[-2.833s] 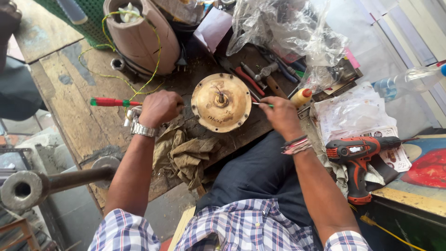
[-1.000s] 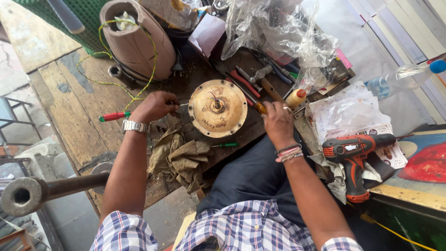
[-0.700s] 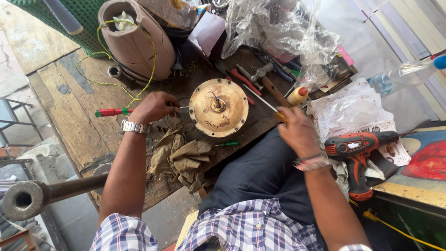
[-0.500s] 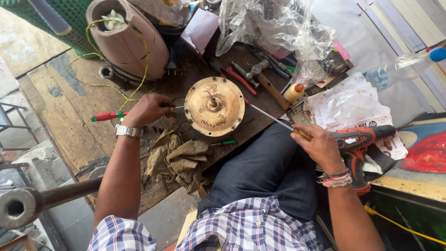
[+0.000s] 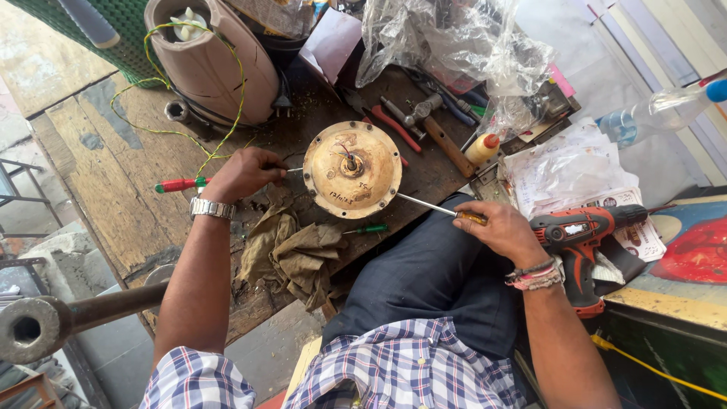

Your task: The person uses a screwdriver to loosen and remove screws from a small cylindrical electrical component mounted on a circular wooden base. They then lift the component off, set it aside, and use a hammer to tap the wooden base before flipping it over to reveal the internal copper windings.

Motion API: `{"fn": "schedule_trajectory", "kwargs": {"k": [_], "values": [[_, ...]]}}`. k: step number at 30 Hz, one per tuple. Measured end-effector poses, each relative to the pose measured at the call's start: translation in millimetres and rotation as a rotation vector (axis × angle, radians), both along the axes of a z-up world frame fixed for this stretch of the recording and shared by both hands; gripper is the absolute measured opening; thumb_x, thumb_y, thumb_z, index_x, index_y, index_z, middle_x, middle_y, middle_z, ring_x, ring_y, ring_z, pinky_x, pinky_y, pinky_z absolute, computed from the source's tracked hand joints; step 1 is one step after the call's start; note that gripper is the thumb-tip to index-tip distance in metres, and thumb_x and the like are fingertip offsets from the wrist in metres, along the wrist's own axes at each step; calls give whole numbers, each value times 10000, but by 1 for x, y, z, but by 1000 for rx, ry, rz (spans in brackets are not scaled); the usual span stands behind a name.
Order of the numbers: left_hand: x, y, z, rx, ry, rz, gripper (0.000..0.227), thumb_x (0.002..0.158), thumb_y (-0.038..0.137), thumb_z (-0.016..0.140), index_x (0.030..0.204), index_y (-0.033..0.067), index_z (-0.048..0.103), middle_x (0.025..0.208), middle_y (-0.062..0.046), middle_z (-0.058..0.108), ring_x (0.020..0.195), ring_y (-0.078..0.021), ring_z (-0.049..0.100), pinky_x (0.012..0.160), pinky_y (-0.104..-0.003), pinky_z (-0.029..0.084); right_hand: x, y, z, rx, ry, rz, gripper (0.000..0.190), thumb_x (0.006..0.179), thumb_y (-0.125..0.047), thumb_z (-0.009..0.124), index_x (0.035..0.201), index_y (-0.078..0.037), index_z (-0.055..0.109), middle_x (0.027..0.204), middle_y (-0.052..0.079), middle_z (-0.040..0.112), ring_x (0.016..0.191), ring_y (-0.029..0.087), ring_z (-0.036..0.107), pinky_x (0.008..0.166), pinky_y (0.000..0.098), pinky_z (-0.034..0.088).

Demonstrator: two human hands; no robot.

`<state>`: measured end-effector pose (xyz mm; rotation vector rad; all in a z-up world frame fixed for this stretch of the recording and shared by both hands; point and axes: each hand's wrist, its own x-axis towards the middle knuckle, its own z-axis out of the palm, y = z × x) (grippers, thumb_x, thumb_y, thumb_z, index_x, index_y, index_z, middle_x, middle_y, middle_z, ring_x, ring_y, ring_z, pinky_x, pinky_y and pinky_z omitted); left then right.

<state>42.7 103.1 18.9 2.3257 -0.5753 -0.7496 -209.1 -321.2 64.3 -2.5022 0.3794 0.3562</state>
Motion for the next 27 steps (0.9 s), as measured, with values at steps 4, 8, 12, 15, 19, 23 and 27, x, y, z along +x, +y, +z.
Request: {"fn": "schedule_trajectory", "kwargs": {"k": [4, 8, 12, 15, 19, 23, 27], "values": [[2, -2, 2, 3, 0, 14, 282, 887, 261, 728, 1106, 90, 774, 894, -89, 787, 786, -203, 730, 725, -366, 550, -4, -4, 16, -91, -95, 17, 329, 839, -396, 790, 1083, -176, 801, 1028, 96, 785, 922, 272, 734, 786, 380, 555], [1, 0, 0, -1, 7, 13, 280, 890, 254, 725, 1106, 82, 772, 894, -95, 783, 790, -210, 730, 723, -374, 549, -13, -10, 23, 14, -20, -178, 359, 814, -371, 800, 1127, -195, 791, 1022, 75, 794, 821, 241, 758, 768, 357, 573], [3, -2, 1, 31, -5, 2, 285, 886, 258, 731, 1112, 89, 774, 869, -101, 785, 776, -210, 736, 721, -375, 549, -15, -18, 12, 34, -90, -140, 344, 826, -357, 807, 1112, -167, 792, 1023, 85, 793, 875, 209, 756, 779, 345, 570], [2, -1, 1, 3, -16, -12, 274, 892, 245, 723, 1106, 82, 775, 862, -97, 783, 771, -208, 736, 719, -375, 549, -9, -21, 1, 86, -65, -128, 353, 830, -364, 800, 1122, -165, 790, 1006, 79, 796, 861, 208, 751, 776, 349, 566], [4, 0, -3, -21, 10, 3, 276, 888, 248, 730, 1102, 79, 771, 863, -84, 787, 778, -200, 738, 721, -363, 554, -2, -23, 0, 124, -41, -65, 347, 831, -364, 791, 1117, -168, 794, 1007, 67, 795, 844, 195, 737, 759, 349, 565], [4, 1, -7, -39, 7, 2, 280, 882, 247, 735, 1103, 78, 770, 876, -81, 786, 782, -190, 737, 723, -354, 556, -7, -25, 4, 95, -33, -131, 352, 839, -360, 789, 1136, -172, 789, 975, 72, 793, 783, 193, 723, 721, 348, 557], [2, -1, -3, 10, 29, 9, 274, 900, 244, 717, 1117, 87, 771, 857, -92, 792, 769, -192, 735, 714, -365, 551, -12, -30, 4, 154, -62, -118, 344, 848, -356, 782, 1130, -160, 785, 946, 69, 802, 774, 184, 714, 711, 327, 550]]}}
